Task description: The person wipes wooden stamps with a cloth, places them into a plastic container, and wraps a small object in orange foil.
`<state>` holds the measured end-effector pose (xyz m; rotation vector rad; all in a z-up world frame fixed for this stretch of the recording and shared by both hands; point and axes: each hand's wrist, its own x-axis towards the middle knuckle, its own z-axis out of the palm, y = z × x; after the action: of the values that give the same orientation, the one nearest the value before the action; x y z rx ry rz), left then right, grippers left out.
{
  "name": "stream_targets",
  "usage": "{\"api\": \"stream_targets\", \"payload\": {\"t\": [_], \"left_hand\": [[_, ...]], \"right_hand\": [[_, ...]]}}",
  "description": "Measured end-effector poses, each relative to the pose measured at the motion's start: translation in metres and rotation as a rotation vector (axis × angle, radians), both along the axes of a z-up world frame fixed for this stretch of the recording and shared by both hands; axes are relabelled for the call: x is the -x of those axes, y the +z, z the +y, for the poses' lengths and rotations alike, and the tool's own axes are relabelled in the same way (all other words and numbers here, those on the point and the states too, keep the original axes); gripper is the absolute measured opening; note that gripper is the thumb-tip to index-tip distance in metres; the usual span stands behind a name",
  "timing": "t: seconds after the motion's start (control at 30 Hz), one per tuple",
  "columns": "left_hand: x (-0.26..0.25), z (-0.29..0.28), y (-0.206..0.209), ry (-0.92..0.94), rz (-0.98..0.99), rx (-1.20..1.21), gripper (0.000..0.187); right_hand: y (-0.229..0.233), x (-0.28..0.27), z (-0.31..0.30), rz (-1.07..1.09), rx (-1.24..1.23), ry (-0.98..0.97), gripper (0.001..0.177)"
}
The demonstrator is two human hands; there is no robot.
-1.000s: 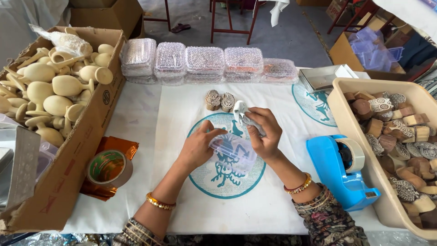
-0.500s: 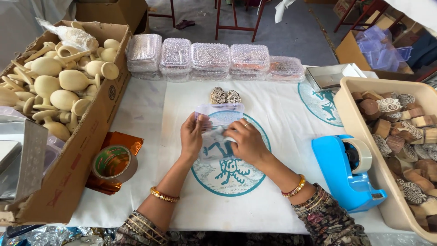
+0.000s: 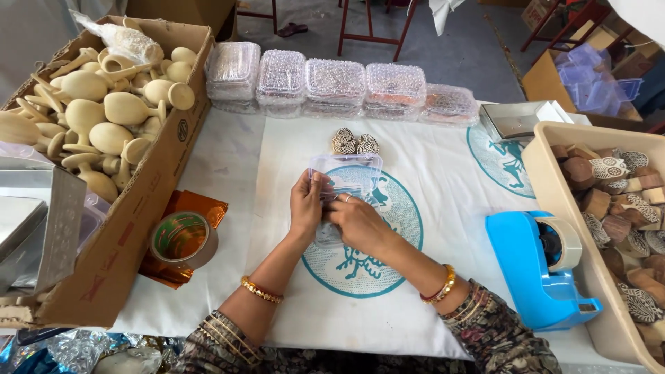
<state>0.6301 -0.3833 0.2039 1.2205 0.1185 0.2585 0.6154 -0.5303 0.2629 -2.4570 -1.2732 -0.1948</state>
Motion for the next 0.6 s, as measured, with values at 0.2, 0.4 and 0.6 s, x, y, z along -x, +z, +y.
{"api": "stream_targets", "payload": {"t": [0.2,0.4,0.6], "left_hand": [[-0.002,-0.001,0.006,0.014,0.041,-0.053,0.031],[-0.001,0.000,0.003,0.028,0.046,-0.077,0.031],[0.006,-0.004,0.012,0.060,0.065,-0.129,0.031]], "right_hand": [[0.031,0.003,-0.023,0.059,0.096,0.150,0.025],[0.004,0.000,-0.020,-0.227,0.106,0.060,0.015],[0.003,0.012,-0.015,-0.294,0.284,-0.155,0.012]]}}
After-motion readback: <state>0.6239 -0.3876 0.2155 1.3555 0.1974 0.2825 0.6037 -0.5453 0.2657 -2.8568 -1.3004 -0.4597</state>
